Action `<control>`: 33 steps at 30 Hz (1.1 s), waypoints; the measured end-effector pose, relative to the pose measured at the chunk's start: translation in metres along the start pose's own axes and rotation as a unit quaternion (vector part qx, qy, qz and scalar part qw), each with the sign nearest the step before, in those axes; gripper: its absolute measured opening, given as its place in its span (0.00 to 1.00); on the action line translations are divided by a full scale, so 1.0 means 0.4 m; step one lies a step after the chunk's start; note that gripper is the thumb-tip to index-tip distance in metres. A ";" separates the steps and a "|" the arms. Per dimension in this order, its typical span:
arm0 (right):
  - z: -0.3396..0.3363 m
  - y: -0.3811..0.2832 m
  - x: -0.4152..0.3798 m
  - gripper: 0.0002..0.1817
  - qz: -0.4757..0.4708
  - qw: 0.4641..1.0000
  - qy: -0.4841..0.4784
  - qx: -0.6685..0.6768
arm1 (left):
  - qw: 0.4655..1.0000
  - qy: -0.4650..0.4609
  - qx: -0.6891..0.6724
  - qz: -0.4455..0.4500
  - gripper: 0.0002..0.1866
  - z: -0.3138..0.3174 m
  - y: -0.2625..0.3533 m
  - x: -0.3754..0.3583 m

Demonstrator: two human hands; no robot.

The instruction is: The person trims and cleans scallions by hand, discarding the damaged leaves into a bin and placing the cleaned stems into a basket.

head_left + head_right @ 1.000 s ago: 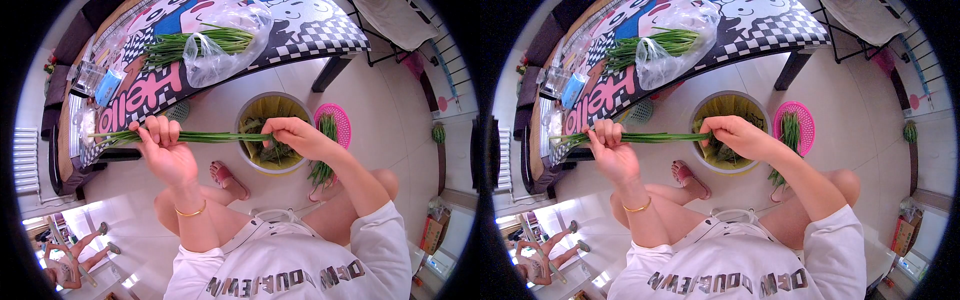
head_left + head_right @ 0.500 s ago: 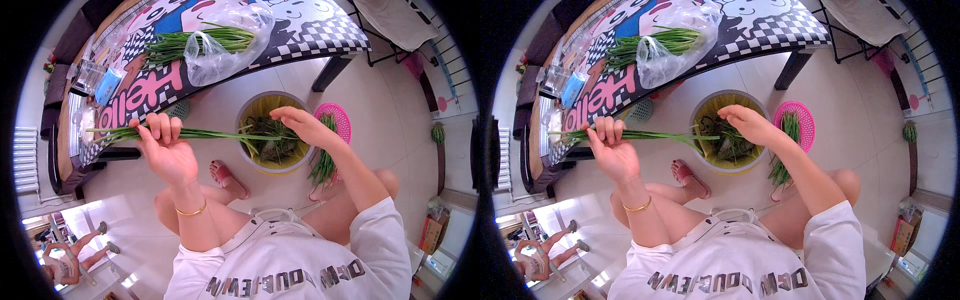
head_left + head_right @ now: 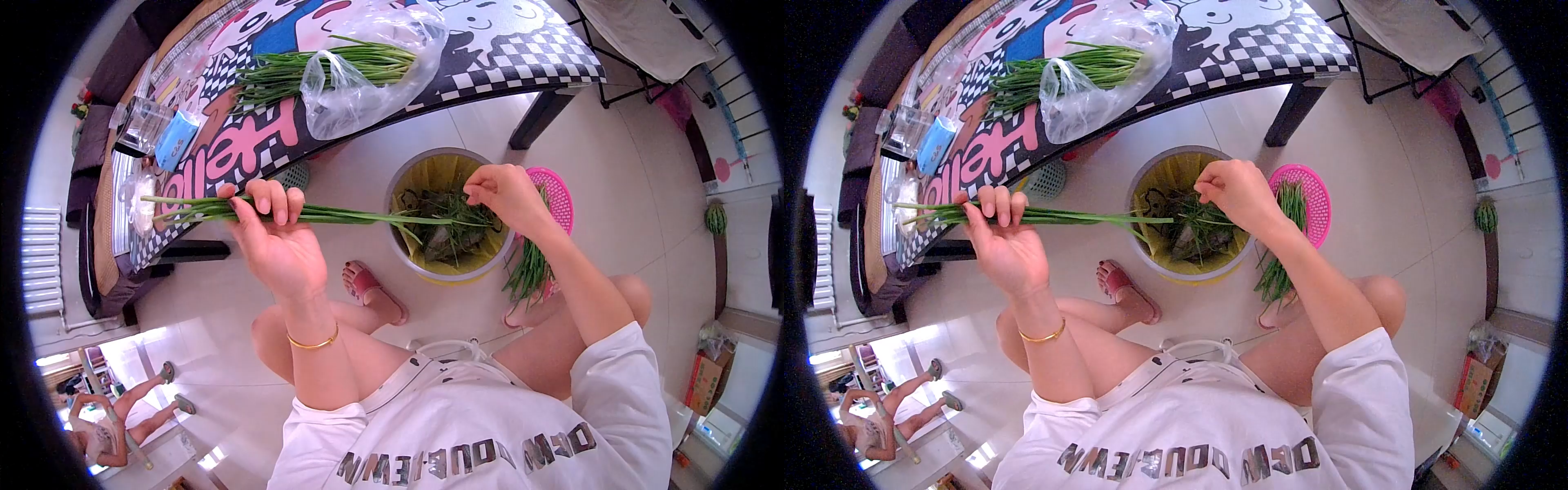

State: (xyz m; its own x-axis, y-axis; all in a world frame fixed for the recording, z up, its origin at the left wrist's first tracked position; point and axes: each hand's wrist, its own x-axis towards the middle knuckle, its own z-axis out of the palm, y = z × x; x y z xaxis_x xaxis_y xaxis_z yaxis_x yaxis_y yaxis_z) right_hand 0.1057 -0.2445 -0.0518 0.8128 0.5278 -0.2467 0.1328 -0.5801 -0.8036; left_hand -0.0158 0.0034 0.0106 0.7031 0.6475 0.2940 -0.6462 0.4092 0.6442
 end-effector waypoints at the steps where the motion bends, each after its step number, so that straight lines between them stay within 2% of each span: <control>1: 0.003 0.016 0.002 0.09 -0.021 1.000 0.011 0.014 | 1.000 -0.003 -0.001 -0.010 0.07 0.000 -0.001 0.000; 5: 0.021 0.050 0.006 0.11 -0.125 0.988 0.045 0.076 | 0.997 -0.018 -0.008 -0.075 0.09 0.001 -0.014 -0.006; 9: 0.017 -0.012 -0.013 0.13 -0.141 0.976 -0.011 0.167 | 0.980 -0.029 -0.031 -0.192 0.11 0.034 -0.056 -0.039; 15: 0.017 -0.079 -0.048 0.14 -0.168 0.925 -0.035 0.338 | 0.929 -0.140 0.026 -0.341 0.14 0.050 -0.126 -0.110; 18: 0.009 -0.090 -0.061 0.17 -0.152 0.896 -0.054 0.414 | 0.908 -0.180 0.075 -0.371 0.15 0.071 -0.145 -0.140; 23: -0.005 -0.110 -0.077 0.16 -0.107 0.841 -0.089 0.524 | 0.882 -0.236 0.071 -0.401 0.15 0.071 -0.174 -0.167; 28: -0.010 -0.099 -0.075 0.12 -0.100 0.872 -0.047 0.478 | 0.857 -0.249 0.100 -0.440 0.13 0.082 -0.178 -0.178; 33: -0.016 -0.094 -0.073 0.12 -0.068 0.884 -0.049 0.459 | 0.861 -0.248 0.102 -0.432 0.14 0.094 -0.179 -0.183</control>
State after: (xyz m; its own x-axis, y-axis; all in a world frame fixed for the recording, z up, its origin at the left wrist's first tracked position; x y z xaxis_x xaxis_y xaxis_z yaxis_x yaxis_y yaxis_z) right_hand 0.0804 -0.2421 -0.0109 0.7651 0.6318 -0.1241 -0.3281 0.2168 -0.9194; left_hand -0.0099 -0.0973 -0.0306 0.9684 -0.2160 -0.1244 0.2113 0.4461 0.8697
